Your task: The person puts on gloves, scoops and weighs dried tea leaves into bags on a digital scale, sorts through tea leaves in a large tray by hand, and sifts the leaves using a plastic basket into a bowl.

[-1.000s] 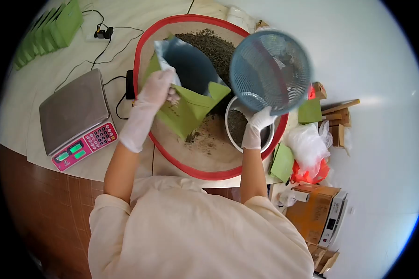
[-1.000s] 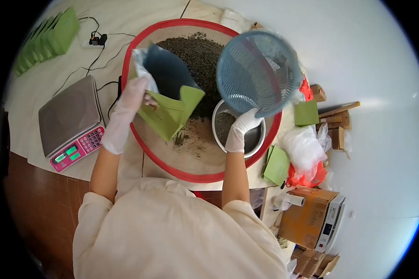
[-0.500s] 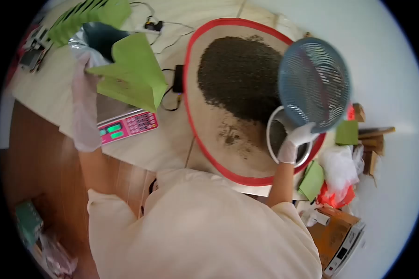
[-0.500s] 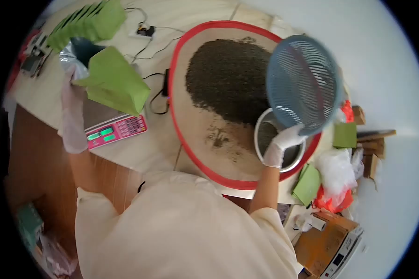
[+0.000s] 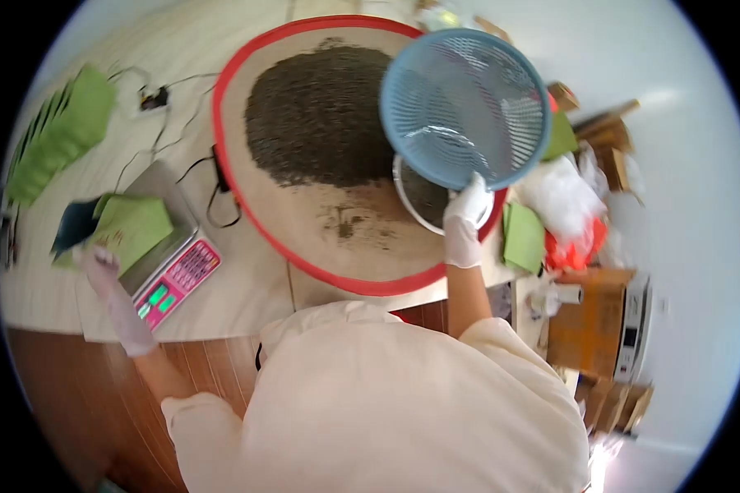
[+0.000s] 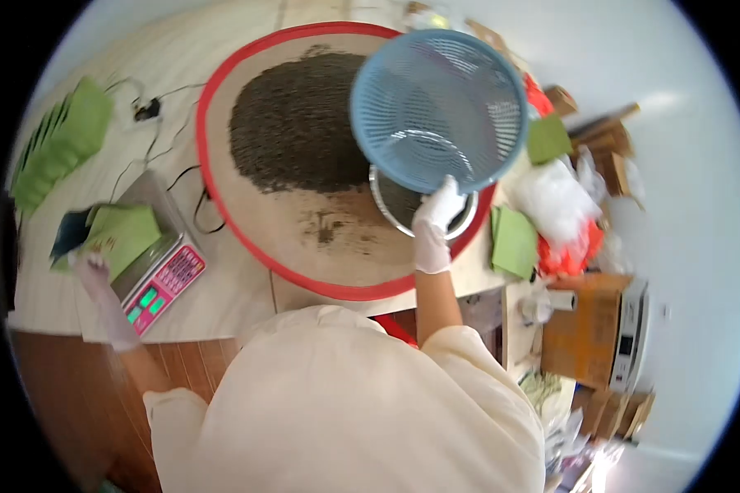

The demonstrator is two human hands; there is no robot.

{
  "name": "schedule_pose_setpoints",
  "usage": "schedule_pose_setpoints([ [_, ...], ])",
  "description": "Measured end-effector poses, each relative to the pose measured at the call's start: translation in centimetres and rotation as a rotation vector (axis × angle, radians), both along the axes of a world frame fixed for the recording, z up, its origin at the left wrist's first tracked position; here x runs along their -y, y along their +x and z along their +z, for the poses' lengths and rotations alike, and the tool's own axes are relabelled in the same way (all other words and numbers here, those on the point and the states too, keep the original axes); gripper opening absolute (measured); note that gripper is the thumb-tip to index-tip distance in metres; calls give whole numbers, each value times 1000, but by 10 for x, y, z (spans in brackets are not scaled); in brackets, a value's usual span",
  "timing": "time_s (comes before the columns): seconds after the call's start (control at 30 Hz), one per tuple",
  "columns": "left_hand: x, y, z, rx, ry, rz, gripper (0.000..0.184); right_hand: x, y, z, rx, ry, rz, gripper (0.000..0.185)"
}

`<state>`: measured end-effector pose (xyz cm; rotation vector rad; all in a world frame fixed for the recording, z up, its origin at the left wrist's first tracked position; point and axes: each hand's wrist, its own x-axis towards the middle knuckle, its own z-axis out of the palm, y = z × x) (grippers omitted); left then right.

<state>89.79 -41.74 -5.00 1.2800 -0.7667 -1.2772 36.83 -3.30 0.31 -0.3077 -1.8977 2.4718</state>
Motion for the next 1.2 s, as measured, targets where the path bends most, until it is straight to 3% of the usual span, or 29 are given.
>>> schedule_pose_setpoints([
  [0.03,3,3,-20,-57,32,-144,49,-10,-6,9,12,21,-36,29],
  [0.2,-136,-116,10,65,84,-262,54,-29,-12,10,-90,-3,-69,19],
  [0.27,-151,-138,14,-10,176,-298,31,-37,-11,17,-85,63,-91,18],
  [0.33,-184,-204,-27,-63,-157,-546,33,-45,-18,26,-142,4,-44,15],
  [0.37,-181,-200,-32,-126,-97,-675,31,-41,-15,27,-161,-21,-103,14],
  [0.4,-234,-276,47,572,-672,-658,39,-48,-24,21,-228,-29,-52,14],
  [0.43,-256,-304,90,618,-669,-839,42,-49,-24,25,-181,-17,-18,17],
  [0.47,-250,-310,74,618,-655,-873,48,-49,-15,33,-146,8,-2,19],
  [0.53,-272,-387,80,1262,-1356,-827,54,-36,-13,32,-263,-29,113,26],
  [0.6,-272,-411,73,1162,-1362,-970,58,-19,-7,36,-256,-105,177,28],
  [0.63,-271,-423,58,1356,-1345,-919,56,-18,-14,35,-256,-116,228,32],
  [0.67,-270,-421,41,1354,-1345,-916,56,-19,-12,35,-274,-105,250,36],
  [0.73,-265,-423,30,1699,-1043,-703,55,-12,-34,19,-558,52,418,45],
  [0.77,-260,-405,18,1884,-843,-519,56,-15,-39,37,-631,-7,563,52],
  [0.87,-277,-384,8,1772,-784,-398,57,-12,-58,12,-510,-30,628,54],
  [1.07,-342,-428,18,1657,-744,-406,60,-25,-77,-1,-417,-113,824,54],
  [1.13,-346,-440,5,1183,-674,-319,60,-22,-84,5,-331,-143,747,49],
  [1.17,-355,-447,-3,1062,-613,-331,62,-31,-97,18,-129,-201,718,43],
  [1.2,-358,-442,-20,1063,-613,-330,62,-32,-102,17,-129,-202,718,43],
])
